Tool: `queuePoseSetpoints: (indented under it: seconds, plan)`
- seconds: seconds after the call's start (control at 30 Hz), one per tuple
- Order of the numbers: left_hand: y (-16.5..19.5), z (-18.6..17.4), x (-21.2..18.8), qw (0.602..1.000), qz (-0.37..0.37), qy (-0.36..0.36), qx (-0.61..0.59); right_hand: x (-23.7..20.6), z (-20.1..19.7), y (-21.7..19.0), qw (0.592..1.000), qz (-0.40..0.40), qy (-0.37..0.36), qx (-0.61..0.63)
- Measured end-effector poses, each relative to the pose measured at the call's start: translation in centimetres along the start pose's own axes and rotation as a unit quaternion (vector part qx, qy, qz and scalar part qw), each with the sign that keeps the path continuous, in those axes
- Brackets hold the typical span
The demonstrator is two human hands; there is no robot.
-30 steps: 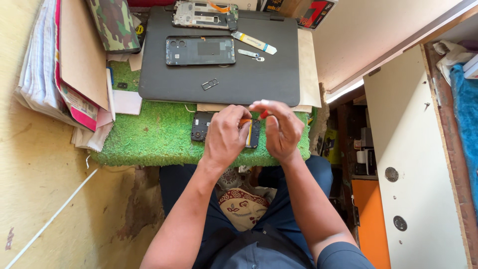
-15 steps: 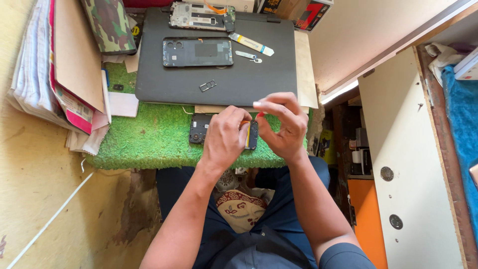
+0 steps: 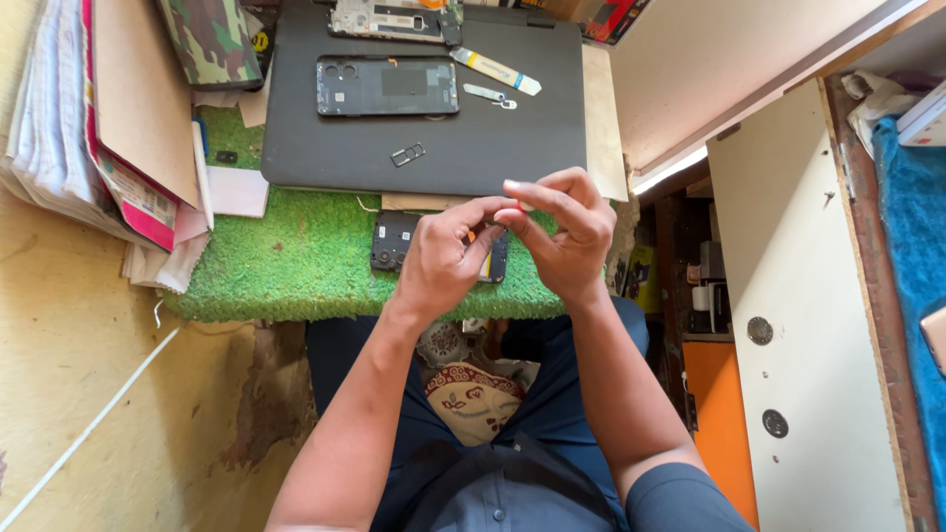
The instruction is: The person removes the SIM tray from a smartphone, then separates the back cover from the chassis. They use a screwdriver to remove screws from the back of the phone and later use a toothbrush to clean the battery area and internal components.
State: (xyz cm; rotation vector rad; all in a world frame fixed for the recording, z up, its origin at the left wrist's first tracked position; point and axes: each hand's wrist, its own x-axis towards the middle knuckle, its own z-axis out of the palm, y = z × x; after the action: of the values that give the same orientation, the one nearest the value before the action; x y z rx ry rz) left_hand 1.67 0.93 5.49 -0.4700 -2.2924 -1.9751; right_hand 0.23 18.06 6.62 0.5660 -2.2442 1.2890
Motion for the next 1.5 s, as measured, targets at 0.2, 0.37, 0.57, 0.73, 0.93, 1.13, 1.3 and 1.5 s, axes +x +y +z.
queuePoseSetpoints:
  seconds: [0.2,0.37,0.57,0.73,0.93,1.13,1.3,1.5]
  plan:
    - [-0.6,0.1,0.1,0.999,0.045,0.002,-0.026,0.4,-1.1,-1.0,0.992,-0.062,-0.099,0.057]
    - [-0.2,0.4,0.2,0.999,0.005,0.016,0.031,0.1,-0.7,-0.6,0.995,-0.086,-0.039,0.038]
    - [-0.2,0.6,0.6,0.999,0.023,0.029,0.015,-0.2,-0.1,-0.9,0.992,-0.011,-0.041,0.122]
    - [-0.8,0.1,0.6,0.997,0.069,0.004,-0.037,0.4,-0.7,-1.4,0.995,-0.066,-0.053,0.060]
    - [-0.1,0.8,0.7,0.996,0.022,0.032,0.075,0.3,-0.3,-1.2,0.999,-0.020,-0.016,0.018]
    - [-0.3,0.1,0.7,0.993,0.120,0.006,0.001,0.7,-0.9,-1.6,0.993,-0.035,-0.064,0.088]
    - [-0.4,0.8,0.7,0.992,0.076,0.030,0.091,0.3,-0.3,-1.3,0.995,-0.080,-0.012,0.049]
    - [-0.1,0.2,0.8,0.992,0.121,0.002,0.041,0.0,-0.8,-0.9,0.994,0.015,-0.054,0.089]
